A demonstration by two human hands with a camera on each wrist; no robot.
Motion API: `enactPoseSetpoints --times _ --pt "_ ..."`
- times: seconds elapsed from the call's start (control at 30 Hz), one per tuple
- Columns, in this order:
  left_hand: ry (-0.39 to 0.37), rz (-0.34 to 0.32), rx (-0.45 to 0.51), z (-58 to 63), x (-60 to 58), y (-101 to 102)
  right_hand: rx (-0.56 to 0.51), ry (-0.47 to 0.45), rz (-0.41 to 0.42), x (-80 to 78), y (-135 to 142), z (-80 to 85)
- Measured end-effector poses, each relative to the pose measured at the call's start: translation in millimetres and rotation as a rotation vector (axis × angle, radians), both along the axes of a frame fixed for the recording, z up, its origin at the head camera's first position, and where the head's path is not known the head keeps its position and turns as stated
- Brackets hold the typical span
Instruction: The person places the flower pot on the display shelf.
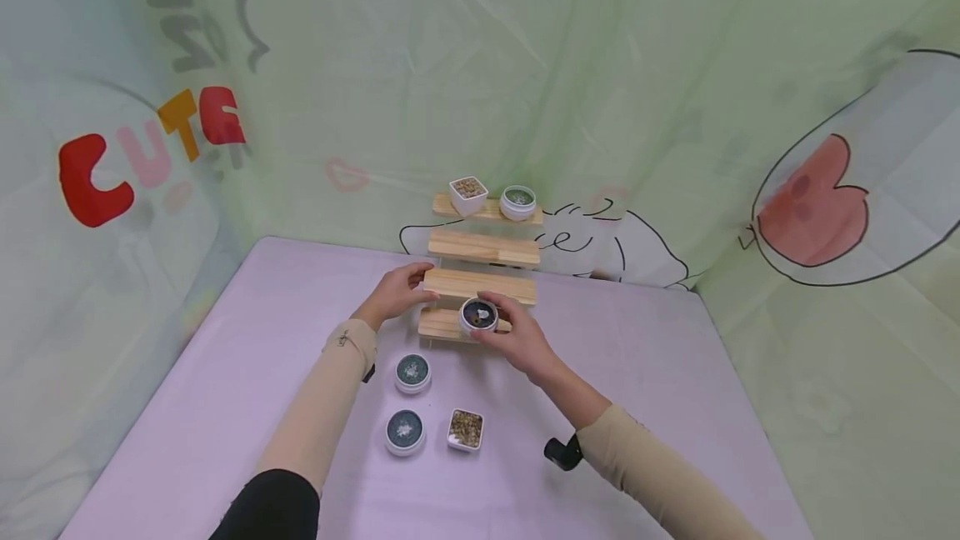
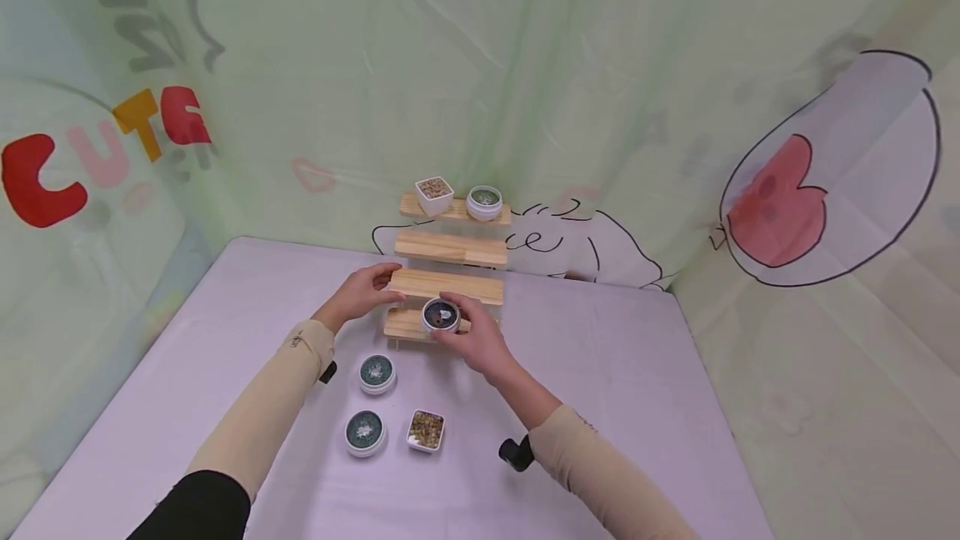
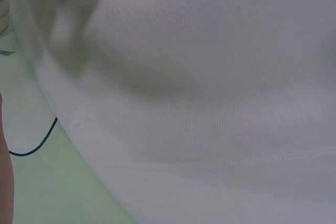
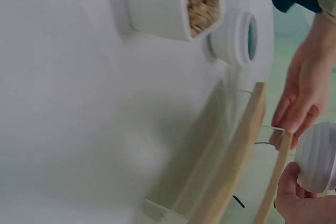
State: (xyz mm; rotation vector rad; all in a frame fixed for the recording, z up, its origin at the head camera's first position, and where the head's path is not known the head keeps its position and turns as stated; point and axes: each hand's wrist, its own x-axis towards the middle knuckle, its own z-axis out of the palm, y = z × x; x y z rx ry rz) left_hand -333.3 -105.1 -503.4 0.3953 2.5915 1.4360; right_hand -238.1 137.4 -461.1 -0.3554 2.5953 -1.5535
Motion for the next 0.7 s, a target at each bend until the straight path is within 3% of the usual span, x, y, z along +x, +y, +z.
enactPoseSetpoints --times 0.33,0.7 --pt "-0.009 0.000 0.004 -3.1 -1.9 0 -0.088 -0.034 -0.052 -28.1 -2 24.5" --pt "-0.013 0.007 0.012 -1.3 -1.3 0 -0.190 -0.075 -0.136 -50.1 -18 40.3"
